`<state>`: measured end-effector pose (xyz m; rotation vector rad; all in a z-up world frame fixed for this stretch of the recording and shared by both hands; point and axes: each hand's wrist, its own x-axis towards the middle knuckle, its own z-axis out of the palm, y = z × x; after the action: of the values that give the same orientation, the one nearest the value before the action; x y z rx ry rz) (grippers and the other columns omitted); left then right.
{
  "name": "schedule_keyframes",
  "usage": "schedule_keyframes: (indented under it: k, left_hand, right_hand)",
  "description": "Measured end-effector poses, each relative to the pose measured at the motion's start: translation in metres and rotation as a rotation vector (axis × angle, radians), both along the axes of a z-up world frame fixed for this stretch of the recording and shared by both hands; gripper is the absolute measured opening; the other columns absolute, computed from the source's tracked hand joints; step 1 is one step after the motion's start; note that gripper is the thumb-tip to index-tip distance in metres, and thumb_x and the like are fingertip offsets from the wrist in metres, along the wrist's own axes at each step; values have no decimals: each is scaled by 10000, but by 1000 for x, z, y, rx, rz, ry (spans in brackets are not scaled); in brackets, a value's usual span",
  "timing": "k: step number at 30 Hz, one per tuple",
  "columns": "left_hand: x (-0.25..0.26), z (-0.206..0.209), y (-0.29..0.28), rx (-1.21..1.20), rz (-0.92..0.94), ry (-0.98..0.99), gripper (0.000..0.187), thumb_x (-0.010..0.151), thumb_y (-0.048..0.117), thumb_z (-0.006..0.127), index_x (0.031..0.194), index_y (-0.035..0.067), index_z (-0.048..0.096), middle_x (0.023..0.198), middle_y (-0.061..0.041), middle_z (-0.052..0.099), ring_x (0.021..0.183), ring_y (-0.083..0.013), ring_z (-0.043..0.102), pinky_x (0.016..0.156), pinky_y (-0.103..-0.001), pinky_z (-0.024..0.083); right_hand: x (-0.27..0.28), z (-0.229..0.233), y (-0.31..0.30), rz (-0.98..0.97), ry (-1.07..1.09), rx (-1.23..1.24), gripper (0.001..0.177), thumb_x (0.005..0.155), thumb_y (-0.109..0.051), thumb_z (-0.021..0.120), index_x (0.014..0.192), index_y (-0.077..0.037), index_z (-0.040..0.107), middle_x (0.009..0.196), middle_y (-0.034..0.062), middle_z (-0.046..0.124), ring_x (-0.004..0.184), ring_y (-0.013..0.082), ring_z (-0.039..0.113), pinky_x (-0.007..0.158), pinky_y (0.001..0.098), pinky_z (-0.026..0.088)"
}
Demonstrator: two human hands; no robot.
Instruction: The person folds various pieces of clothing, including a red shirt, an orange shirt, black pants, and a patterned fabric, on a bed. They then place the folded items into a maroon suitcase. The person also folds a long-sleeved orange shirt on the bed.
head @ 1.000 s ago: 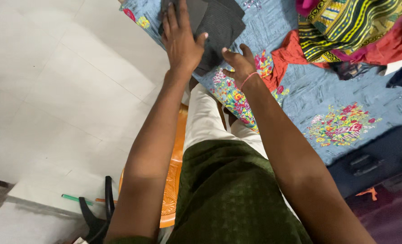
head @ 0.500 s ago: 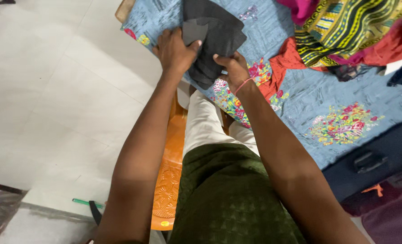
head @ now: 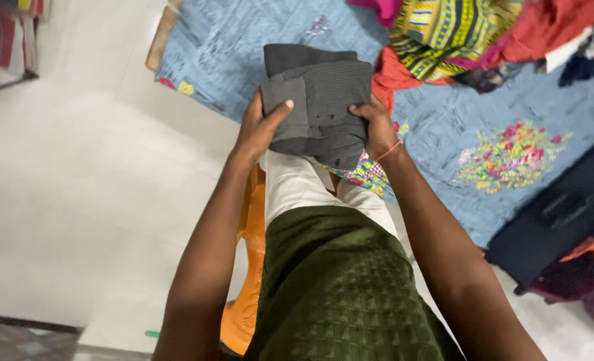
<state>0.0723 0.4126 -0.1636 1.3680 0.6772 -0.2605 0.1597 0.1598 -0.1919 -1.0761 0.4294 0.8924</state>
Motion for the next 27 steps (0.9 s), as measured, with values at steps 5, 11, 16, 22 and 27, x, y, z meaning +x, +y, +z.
schedule_keyframes:
  k: [5,11,16,22,27]
  left_hand:
    - [-12,6,-43,-25,-72,23,643,923,359,685,1441,21,509,1347,-141,644,1233,-244,625,1058,-361,479]
    - [-19,8,-89,-94,-179,-52,575,948,334,672,1406,9,549,1305,-139,662,1200,-227,622,1049,-355,482]
    - [-8,24,-130,-115,-312,-113,555,950,310,671,1400,10,544,1292,-114,660,1177,-197,626,1039,-344,483]
    - [6,44,-198,-194,-387,-159,524,954,290,680,1375,3,557,1261,-97,668,1154,-179,630,1033,-342,493]
    - [2,52,-270,-138,-414,-252,518,966,290,689,1370,-7,559,1260,-95,668,1163,-175,620,1059,-337,480]
  right_hand:
    - [-32,21,-41,160,-458,-285,420,1013,-24,563,1425,38,519,1331,115,638,1230,182,592,1092,324,458]
    - [-89,35,-84,-64,-526,-302,498,1032,-7,518,1517,28,413,1442,116,574,1320,189,545,1149,313,397]
    - [-117,48,-124,-255,-479,-314,446,1050,-24,523,1486,36,448,1407,127,599,1286,191,575,1130,327,434]
    - [-126,62,-189,-431,-507,-283,457,1047,-48,529,1487,22,429,1357,120,627,1226,181,614,1074,327,492]
    - [-136,63,-258,-494,-621,-227,433,1069,-58,561,1479,46,469,1379,123,621,1249,180,597,1102,326,476]
